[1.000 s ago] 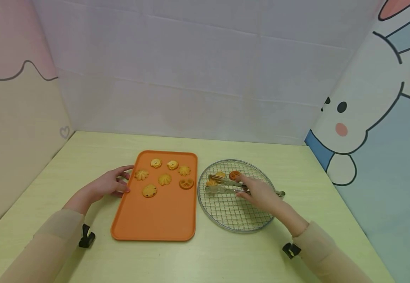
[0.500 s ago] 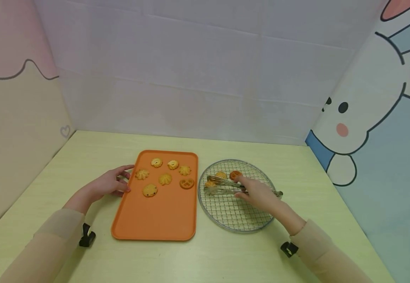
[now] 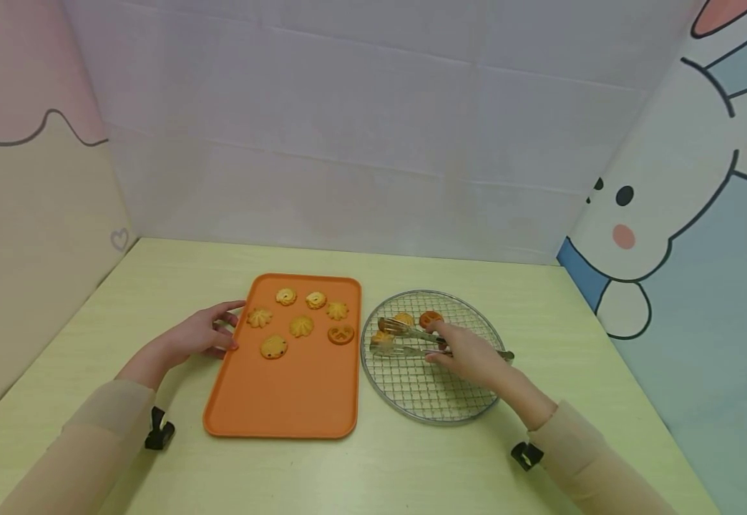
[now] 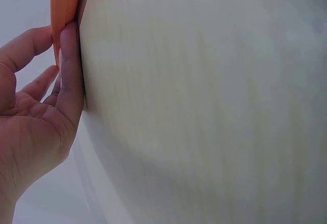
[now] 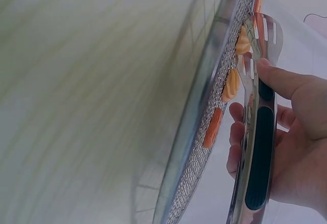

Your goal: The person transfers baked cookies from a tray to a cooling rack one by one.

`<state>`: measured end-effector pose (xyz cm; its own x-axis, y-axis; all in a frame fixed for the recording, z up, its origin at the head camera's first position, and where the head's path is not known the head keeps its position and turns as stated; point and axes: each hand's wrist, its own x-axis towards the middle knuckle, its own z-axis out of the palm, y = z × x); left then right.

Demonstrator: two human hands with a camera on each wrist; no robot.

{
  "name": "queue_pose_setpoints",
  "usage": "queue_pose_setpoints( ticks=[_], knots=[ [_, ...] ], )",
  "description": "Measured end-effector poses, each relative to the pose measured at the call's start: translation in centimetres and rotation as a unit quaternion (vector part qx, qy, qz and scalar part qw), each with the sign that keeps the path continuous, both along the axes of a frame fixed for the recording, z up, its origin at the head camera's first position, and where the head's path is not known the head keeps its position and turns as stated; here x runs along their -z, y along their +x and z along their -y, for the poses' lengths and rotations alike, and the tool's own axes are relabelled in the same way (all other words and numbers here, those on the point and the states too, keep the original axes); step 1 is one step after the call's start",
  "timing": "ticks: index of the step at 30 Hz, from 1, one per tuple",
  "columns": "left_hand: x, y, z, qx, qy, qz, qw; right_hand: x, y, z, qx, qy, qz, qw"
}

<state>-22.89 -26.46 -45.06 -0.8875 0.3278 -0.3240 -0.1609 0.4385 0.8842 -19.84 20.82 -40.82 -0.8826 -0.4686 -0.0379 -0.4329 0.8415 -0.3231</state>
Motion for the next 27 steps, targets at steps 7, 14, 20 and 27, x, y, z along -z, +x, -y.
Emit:
queue_pose_setpoints(
  ticks=[7, 14, 20, 27],
  knots=[
    [0.1, -0.1, 0.1, -0.004, -0.006, 0.002, 1.0, -0.4, 0.2, -0.2, 0.006, -0.021, -0.003, 1.0],
    [0.1, 0.0, 0.1, -0.001, -0.004, 0.001, 1.0, -0.9, 0.1, -0.2, -0.005, -0.03, -0.009, 0.999],
    [0.1, 0.0, 0.2, -0.001, -0.002, 0.0, 1.0, -1.2, -0.2, 0.3, -0.01, -0.022, -0.017, 1.0],
    [-0.1, 0.1, 0.1, -0.002, -0.004, -0.001, 1.0, -2.0, -0.6, 1.4, -0.018, -0.01, -0.024, 0.999]
  ],
)
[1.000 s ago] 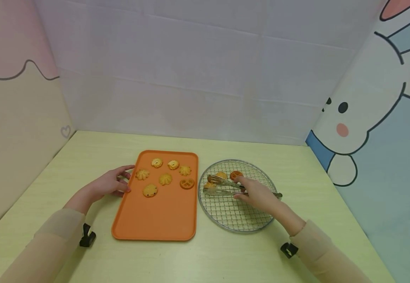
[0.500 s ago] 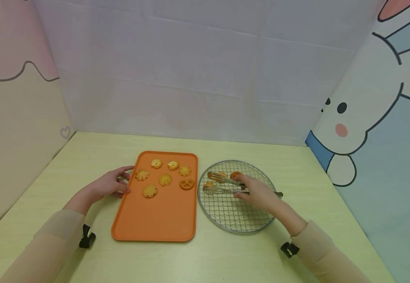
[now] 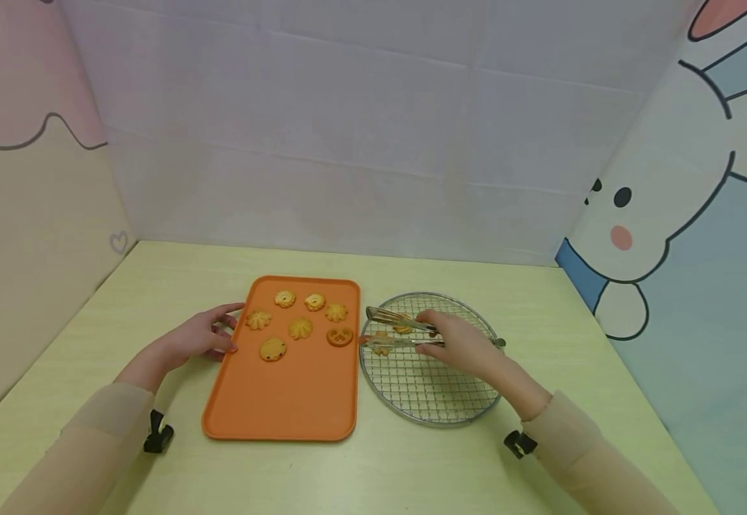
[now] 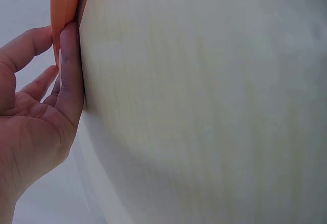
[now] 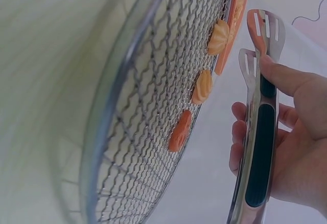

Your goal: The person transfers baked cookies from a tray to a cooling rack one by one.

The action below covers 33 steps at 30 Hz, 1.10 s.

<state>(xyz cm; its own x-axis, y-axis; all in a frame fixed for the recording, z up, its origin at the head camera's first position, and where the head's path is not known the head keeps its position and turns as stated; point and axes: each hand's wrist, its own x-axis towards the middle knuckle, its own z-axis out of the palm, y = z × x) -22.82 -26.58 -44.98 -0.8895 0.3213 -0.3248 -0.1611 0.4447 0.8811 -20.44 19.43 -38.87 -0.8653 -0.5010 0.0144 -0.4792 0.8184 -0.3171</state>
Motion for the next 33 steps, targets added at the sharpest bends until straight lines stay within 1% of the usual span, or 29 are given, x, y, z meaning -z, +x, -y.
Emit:
queue_pose_setpoints(
  ticks=[9, 15, 18, 23, 29, 33],
  knots=[
    [0.0, 0.0, -0.1, 0.0, -0.001, 0.001, 1.0, -0.2, -0.9, 1.2, -0.033, 0.036, -0.03, 0.998],
    [0.0, 0.0, -0.1, 0.002, 0.002, 0.0, 1.0, -0.2, -1.6, 2.3, -0.057, 0.038, -0.044, 0.997],
    [0.0, 0.1, -0.1, 0.002, 0.003, 0.0, 1.0, 0.0, -2.0, 2.8, -0.065, 0.047, -0.049, 0.996],
    [0.1, 0.0, 0.0, 0.002, 0.005, 0.002, 1.0, 0.2, -2.6, 3.7, -0.071, 0.065, -0.042, 0.994],
    [0.1, -0.1, 0.0, 0.001, 0.004, 0.002, 1.0, 0.3, -3.1, 4.4, -0.092, 0.061, -0.033, 0.993],
    [0.1, 0.0, 0.0, 0.001, 0.003, 0.003, 1.0, 0.3, -3.3, 4.6, -0.099, 0.06, -0.032, 0.993]
  ],
)
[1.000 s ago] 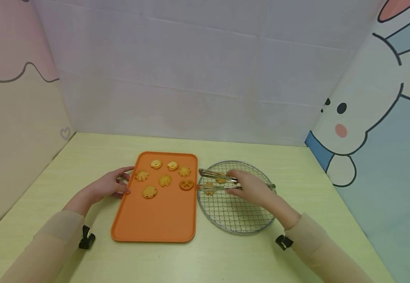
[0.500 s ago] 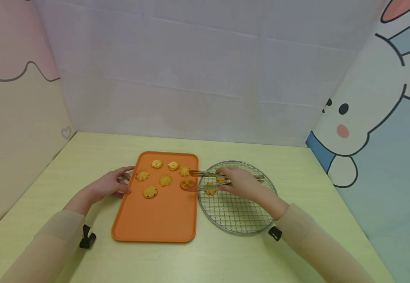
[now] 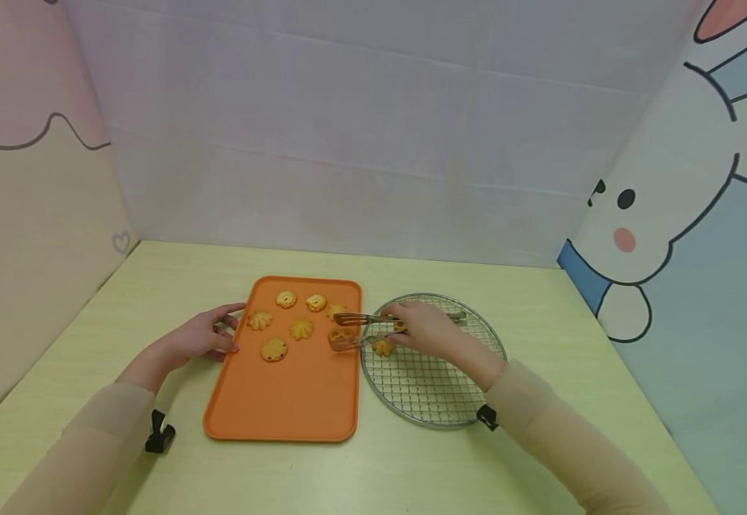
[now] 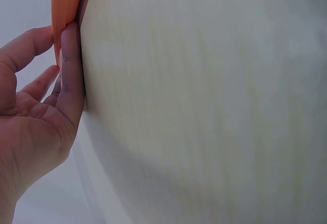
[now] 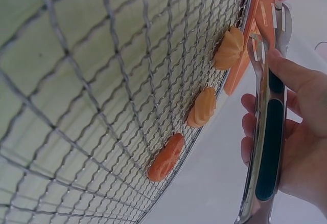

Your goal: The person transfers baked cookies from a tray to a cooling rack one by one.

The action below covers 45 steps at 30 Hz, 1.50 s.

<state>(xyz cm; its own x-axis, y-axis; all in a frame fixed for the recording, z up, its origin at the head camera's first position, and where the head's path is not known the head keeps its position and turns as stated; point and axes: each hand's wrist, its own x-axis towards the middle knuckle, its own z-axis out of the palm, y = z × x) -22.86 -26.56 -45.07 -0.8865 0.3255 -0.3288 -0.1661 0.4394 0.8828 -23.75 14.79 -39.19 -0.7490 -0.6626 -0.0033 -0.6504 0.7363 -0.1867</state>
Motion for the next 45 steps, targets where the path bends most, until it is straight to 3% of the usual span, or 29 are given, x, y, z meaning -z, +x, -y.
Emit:
queue_pose_setpoints(
  ticks=[25, 45],
  knots=[
    [0.1, 0.0, 0.1, 0.005, 0.007, -0.004, 1.0, 0.9, -0.6, 1.0, 0.028, 0.005, 0.037, 0.999],
    [-0.2, 0.2, -0.1, 0.003, 0.009, -0.001, 1.0, 2.1, -0.5, 0.7, 0.002, -0.033, 0.024, 0.999]
  ],
)
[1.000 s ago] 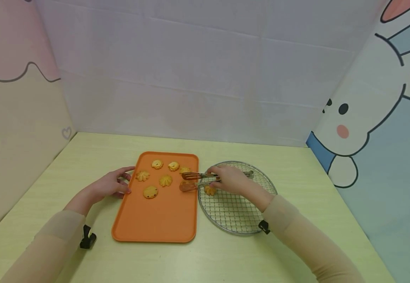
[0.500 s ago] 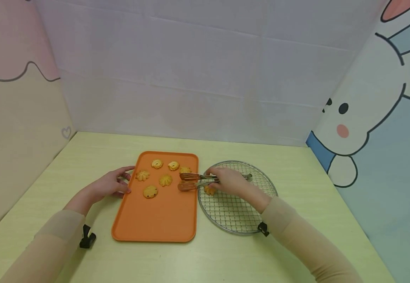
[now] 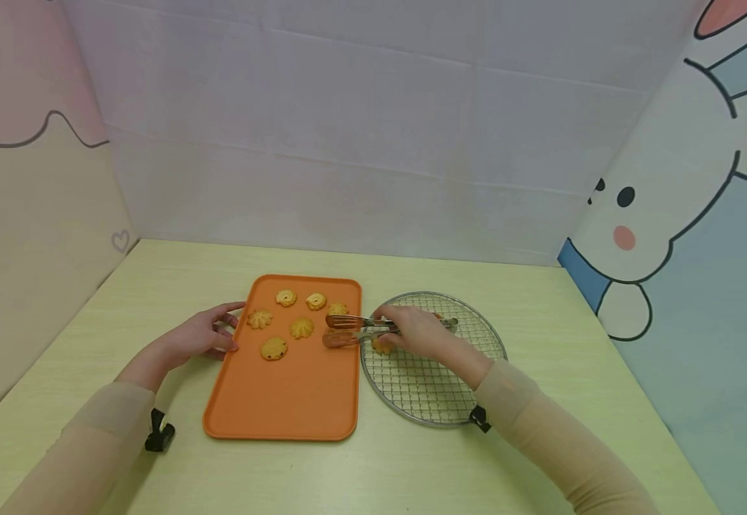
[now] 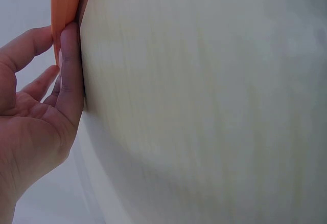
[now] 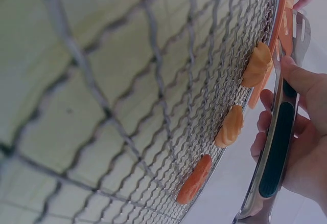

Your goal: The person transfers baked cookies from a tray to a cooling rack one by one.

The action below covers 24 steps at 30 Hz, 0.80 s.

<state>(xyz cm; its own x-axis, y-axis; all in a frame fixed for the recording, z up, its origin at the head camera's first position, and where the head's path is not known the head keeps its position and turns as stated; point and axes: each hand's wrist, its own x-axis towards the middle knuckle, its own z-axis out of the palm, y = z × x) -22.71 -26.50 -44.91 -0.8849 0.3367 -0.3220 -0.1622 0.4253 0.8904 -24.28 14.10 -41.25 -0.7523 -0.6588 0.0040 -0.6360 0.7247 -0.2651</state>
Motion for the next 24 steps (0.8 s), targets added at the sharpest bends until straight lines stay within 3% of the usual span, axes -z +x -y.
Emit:
queue_pose_setpoints(
  ticks=[24],
  knots=[
    [0.35, -0.25, 0.07, 0.005, 0.005, -0.002, 1.0, -0.5, 0.48, 0.24, 0.012, -0.011, 0.001, 1.0]
  ],
)
